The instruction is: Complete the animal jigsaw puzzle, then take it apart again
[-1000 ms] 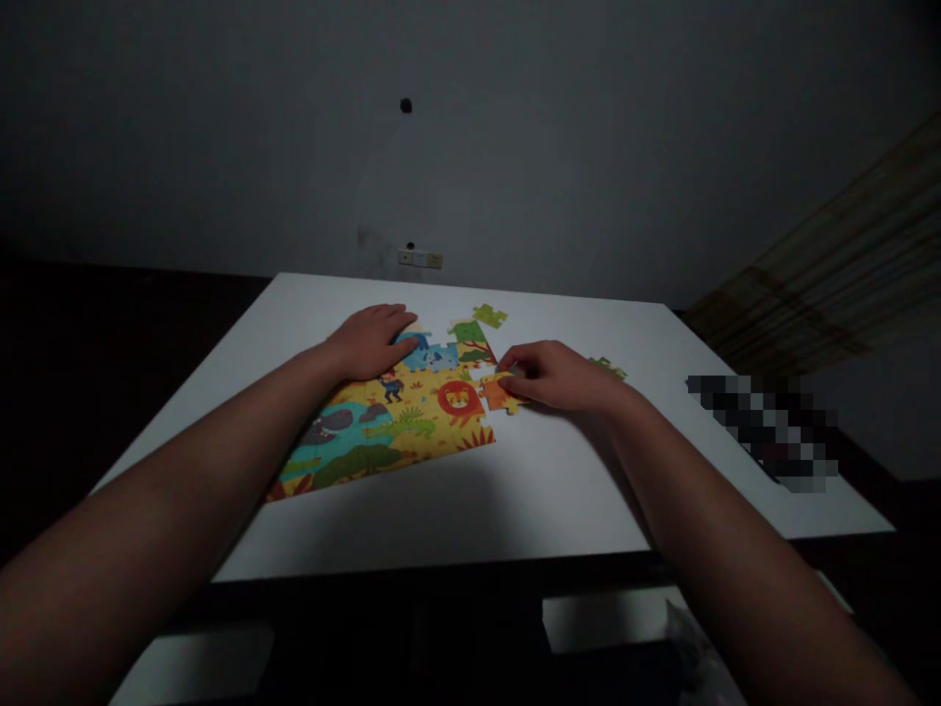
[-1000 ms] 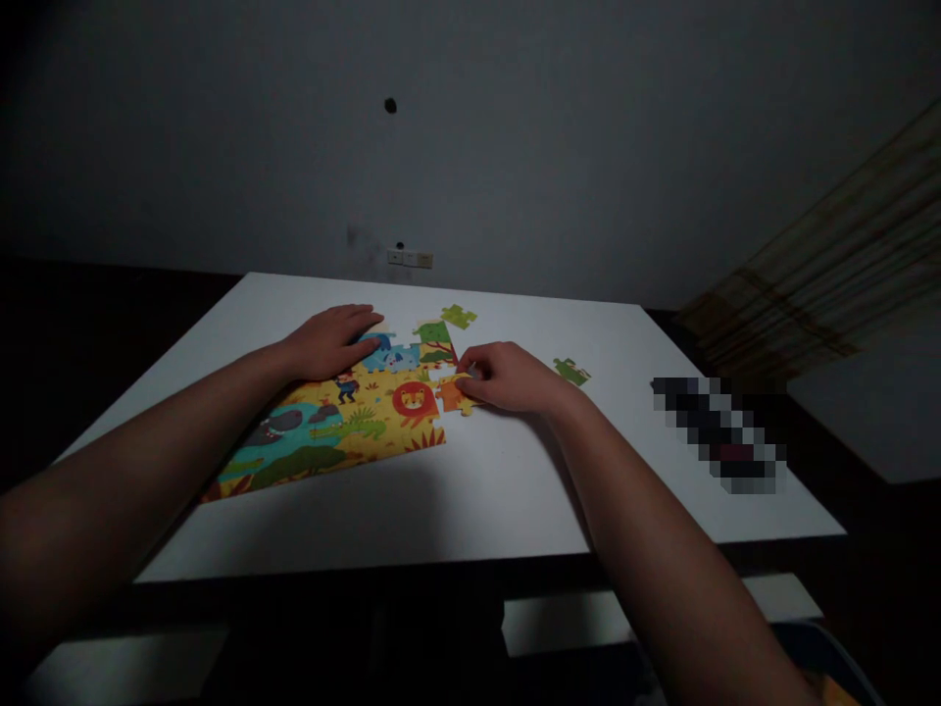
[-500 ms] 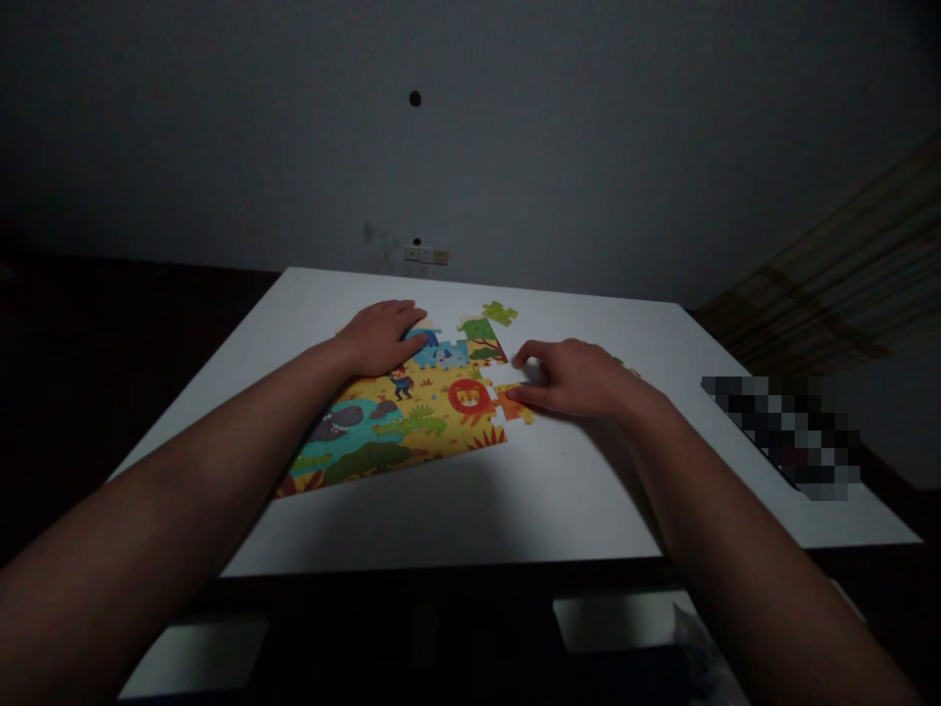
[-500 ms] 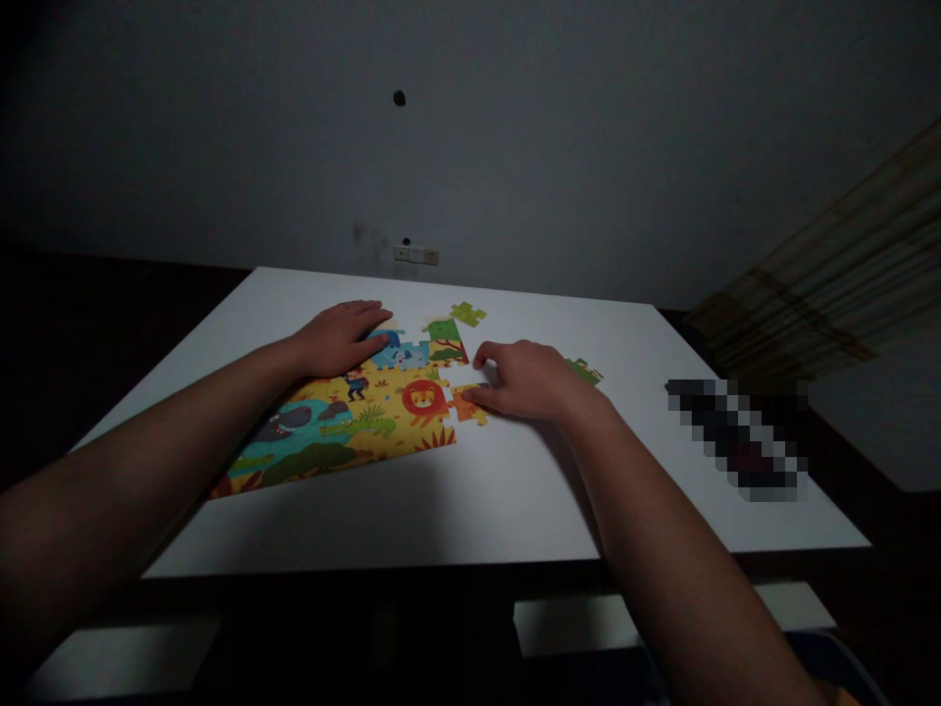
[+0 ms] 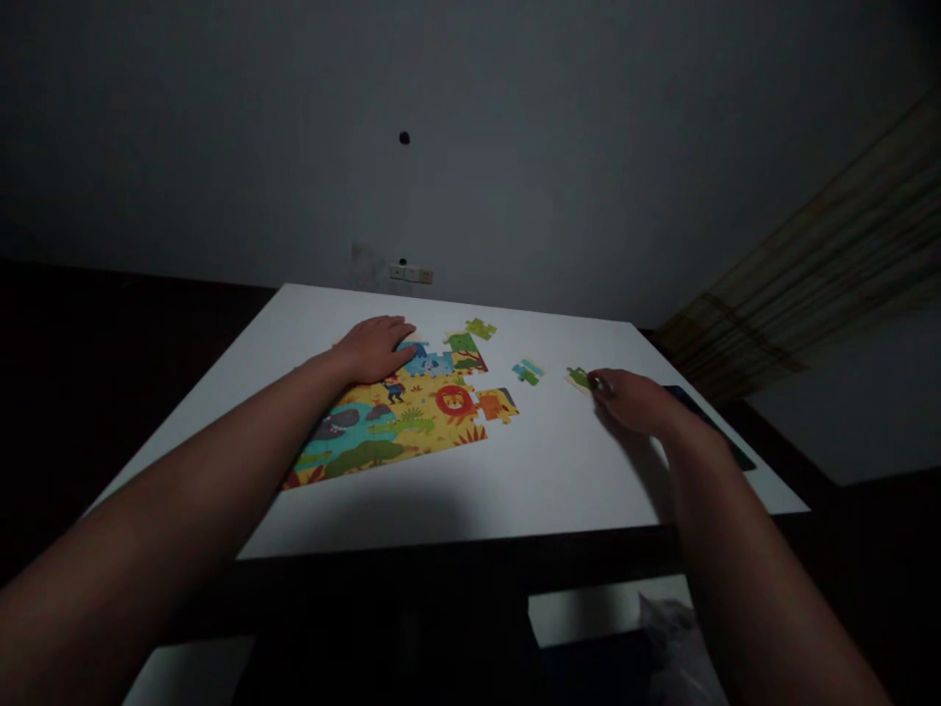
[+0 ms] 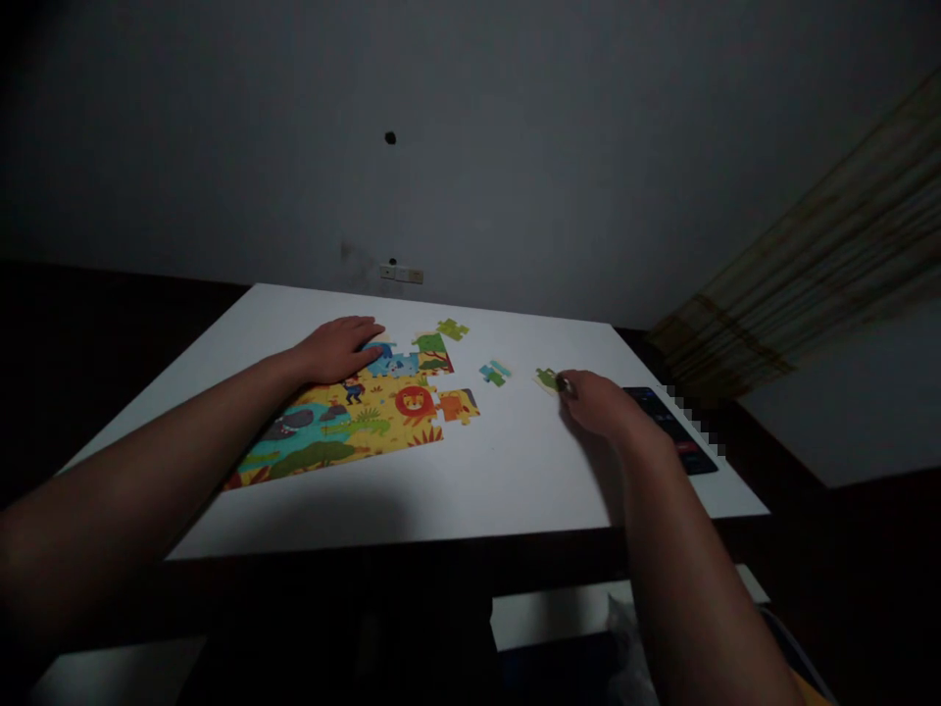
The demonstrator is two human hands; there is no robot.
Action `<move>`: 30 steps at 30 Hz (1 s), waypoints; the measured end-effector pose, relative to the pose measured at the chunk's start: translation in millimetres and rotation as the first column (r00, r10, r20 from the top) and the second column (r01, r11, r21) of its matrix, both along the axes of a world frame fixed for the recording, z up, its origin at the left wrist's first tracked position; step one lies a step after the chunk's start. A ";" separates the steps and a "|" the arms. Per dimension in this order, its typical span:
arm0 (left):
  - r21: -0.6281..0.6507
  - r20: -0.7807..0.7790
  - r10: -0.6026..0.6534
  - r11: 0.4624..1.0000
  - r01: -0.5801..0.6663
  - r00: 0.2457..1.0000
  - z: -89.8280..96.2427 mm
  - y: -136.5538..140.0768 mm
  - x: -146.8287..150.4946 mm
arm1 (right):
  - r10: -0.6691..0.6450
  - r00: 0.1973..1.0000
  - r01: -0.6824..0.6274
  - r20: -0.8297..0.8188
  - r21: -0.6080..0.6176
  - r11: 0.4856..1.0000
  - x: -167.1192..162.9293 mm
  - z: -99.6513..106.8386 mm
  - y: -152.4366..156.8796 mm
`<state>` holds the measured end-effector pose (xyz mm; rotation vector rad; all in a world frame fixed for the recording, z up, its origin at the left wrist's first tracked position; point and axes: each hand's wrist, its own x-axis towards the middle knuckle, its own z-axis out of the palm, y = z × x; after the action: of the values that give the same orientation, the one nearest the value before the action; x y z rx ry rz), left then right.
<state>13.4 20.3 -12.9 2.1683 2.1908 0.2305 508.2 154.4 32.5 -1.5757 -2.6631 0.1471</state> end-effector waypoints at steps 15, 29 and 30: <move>0.023 0.024 -0.009 1.000 0.008 1.000 -2.7 0.8 -0.3 | 0.032 0.989 -0.039 -0.143 -0.048 0.998 -28.7 -11.7 -7.2; 0.026 0.011 -0.023 0.999 0.023 1.000 -2.1 2.6 2.6 | 0.222 0.919 -0.310 -0.326 -0.250 0.917 -58.1 39.2 -44.3; 0.024 0.012 -0.021 1.000 0.021 1.000 -1.7 2.2 2.9 | 0.257 0.911 -0.347 -0.322 -0.266 0.899 -74.3 42.6 -47.1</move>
<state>16.3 22.5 -14.5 2.1952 2.1687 0.2687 433.9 107.3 75.1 -1.0717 -2.7284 0.7880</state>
